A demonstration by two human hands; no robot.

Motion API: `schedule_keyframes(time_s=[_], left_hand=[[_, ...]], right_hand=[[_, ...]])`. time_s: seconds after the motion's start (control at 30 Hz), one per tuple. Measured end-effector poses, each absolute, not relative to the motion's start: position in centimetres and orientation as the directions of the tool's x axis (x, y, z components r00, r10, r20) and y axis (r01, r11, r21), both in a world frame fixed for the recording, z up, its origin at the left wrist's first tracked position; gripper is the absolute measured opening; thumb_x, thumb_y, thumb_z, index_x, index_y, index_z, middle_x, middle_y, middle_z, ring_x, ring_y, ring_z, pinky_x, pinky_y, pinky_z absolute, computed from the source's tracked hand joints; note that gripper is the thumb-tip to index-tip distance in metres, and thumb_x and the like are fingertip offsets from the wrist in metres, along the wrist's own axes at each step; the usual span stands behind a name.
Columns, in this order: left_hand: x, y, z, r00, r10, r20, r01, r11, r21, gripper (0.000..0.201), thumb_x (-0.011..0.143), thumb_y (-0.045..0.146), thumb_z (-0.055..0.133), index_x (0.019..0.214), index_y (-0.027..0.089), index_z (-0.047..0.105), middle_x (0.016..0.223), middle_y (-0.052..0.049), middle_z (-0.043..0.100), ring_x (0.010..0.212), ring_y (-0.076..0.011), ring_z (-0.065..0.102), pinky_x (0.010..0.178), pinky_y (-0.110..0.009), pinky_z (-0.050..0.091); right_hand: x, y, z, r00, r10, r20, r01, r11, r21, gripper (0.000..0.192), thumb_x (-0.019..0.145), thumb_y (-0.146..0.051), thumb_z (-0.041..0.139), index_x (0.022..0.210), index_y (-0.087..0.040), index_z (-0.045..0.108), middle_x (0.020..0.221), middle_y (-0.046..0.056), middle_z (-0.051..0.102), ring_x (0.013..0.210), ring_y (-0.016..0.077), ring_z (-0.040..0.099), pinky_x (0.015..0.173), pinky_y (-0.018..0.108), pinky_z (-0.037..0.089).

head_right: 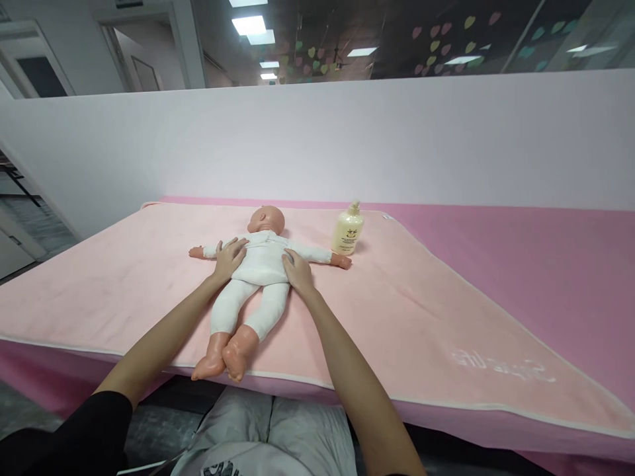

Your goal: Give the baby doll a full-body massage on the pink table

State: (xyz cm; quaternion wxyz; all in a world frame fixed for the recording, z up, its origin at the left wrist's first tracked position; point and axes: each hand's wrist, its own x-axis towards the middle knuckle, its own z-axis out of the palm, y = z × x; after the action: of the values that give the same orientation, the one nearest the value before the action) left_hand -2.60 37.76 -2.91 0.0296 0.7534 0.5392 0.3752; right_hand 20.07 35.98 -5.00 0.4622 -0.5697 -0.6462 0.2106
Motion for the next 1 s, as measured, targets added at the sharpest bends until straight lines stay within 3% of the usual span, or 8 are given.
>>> schedule_keyframes(time_s=[1.0], left_hand=[[-2.75, 37.58, -2.76, 0.162, 0.839, 0.520, 0.809, -0.415, 0.417, 0.034, 0.094, 0.028, 0.039, 0.122, 0.028, 0.058, 0.135, -0.001, 0.058, 0.135, -0.0225, 0.042, 0.116, -0.057, 0.011]], right_hand=[[20.00, 35.40, -4.51, 0.054, 0.932, 0.359, 0.590, 0.260, -0.765, 0.042, 0.092, -0.033, 0.043, 0.125, -0.015, 0.060, 0.127, 0.011, 0.063, 0.117, 0.0255, 0.059, 0.104, 0.041, 0.042]])
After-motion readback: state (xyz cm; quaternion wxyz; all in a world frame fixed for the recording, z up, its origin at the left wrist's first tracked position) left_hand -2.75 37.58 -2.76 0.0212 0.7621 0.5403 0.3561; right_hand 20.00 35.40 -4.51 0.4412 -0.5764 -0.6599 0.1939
